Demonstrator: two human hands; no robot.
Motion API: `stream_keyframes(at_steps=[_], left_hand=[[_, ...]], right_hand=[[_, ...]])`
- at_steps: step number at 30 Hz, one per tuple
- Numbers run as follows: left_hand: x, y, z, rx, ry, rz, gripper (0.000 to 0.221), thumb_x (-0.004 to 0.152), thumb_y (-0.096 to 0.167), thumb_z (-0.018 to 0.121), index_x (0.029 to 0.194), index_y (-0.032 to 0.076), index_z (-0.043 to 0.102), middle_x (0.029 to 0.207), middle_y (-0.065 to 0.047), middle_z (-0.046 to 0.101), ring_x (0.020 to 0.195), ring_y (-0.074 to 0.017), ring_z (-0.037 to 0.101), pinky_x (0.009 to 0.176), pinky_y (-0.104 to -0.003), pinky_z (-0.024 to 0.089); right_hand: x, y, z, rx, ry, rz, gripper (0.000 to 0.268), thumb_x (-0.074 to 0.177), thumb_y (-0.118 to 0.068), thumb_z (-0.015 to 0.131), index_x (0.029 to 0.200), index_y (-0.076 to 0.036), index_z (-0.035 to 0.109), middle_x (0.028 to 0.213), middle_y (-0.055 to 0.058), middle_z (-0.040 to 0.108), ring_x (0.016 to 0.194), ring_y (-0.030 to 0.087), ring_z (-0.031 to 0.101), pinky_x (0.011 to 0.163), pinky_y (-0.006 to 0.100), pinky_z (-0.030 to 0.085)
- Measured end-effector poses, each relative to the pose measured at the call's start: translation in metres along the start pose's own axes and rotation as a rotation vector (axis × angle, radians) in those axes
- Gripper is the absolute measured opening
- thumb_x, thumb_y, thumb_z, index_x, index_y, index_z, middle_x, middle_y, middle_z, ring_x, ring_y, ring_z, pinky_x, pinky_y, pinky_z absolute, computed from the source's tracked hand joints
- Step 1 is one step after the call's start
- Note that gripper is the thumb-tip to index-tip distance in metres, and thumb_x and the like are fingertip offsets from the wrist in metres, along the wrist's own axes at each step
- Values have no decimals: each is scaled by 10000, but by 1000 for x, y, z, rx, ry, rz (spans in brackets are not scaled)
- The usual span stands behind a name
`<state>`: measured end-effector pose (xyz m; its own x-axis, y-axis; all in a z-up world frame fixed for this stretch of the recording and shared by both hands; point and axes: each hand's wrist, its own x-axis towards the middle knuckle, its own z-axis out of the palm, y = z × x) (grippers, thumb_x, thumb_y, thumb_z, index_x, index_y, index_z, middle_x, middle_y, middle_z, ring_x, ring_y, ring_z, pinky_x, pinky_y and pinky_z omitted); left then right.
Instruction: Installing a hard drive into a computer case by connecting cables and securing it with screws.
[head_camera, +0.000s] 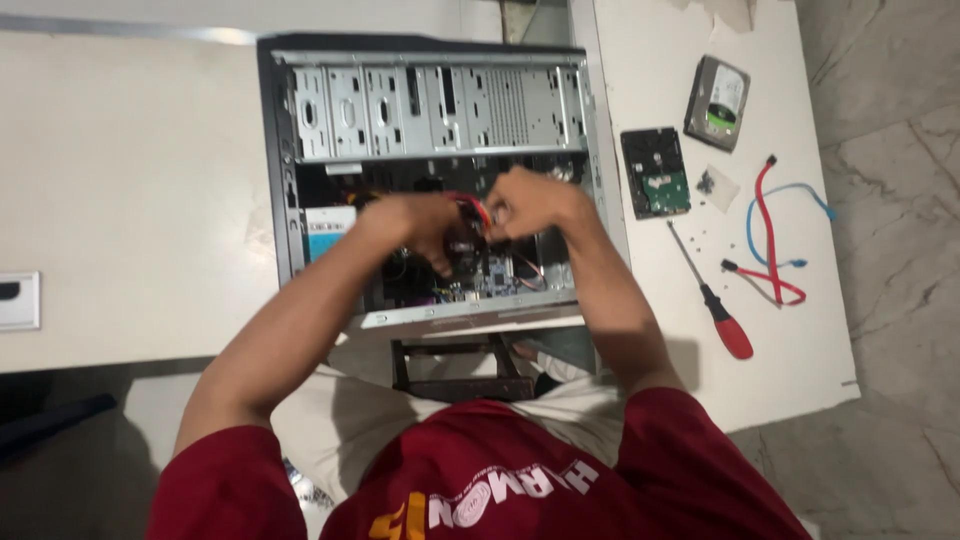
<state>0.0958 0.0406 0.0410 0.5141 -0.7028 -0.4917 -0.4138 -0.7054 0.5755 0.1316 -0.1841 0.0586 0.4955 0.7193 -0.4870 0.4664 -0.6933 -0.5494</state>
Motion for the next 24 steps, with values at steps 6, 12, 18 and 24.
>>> stream_keyframes(at_steps=[6, 12, 18, 24], left_hand=[[33, -18, 31, 222, 31, -107, 265, 693, 331, 807, 924, 202, 825, 939, -39, 800, 957, -289, 763, 819, -381, 612], [16, -48, 31, 308, 297, -243, 189, 822, 339, 663, 818, 219, 809, 771, -47, 781, 777, -262, 780, 588, -380, 599], [15, -40, 10, 203, 129, -426, 164, 807, 242, 699, 884, 159, 817, 842, -89, 794, 860, -335, 779, 633, -512, 600], [6, -28, -1, 195, 121, -450, 186, 746, 106, 712, 897, 74, 817, 861, -144, 793, 890, -382, 773, 652, -503, 614]], right_hand=[[2, -16, -3, -72, -129, 76, 338, 666, -400, 841, 676, -79, 737, 692, 138, 743, 672, 328, 716, 596, 402, 510], [1, -17, -3, -137, -193, 89, 348, 691, -418, 844, 770, -84, 784, 756, 143, 766, 727, 328, 740, 623, 408, 529], [7, -2, 7, -148, -151, 145, 292, 738, -331, 849, 822, -59, 786, 783, 131, 771, 763, 335, 741, 659, 401, 533], [13, -21, 4, -120, -82, 121, 211, 682, -263, 853, 770, -103, 748, 764, 57, 766, 791, 317, 749, 672, 405, 551]])
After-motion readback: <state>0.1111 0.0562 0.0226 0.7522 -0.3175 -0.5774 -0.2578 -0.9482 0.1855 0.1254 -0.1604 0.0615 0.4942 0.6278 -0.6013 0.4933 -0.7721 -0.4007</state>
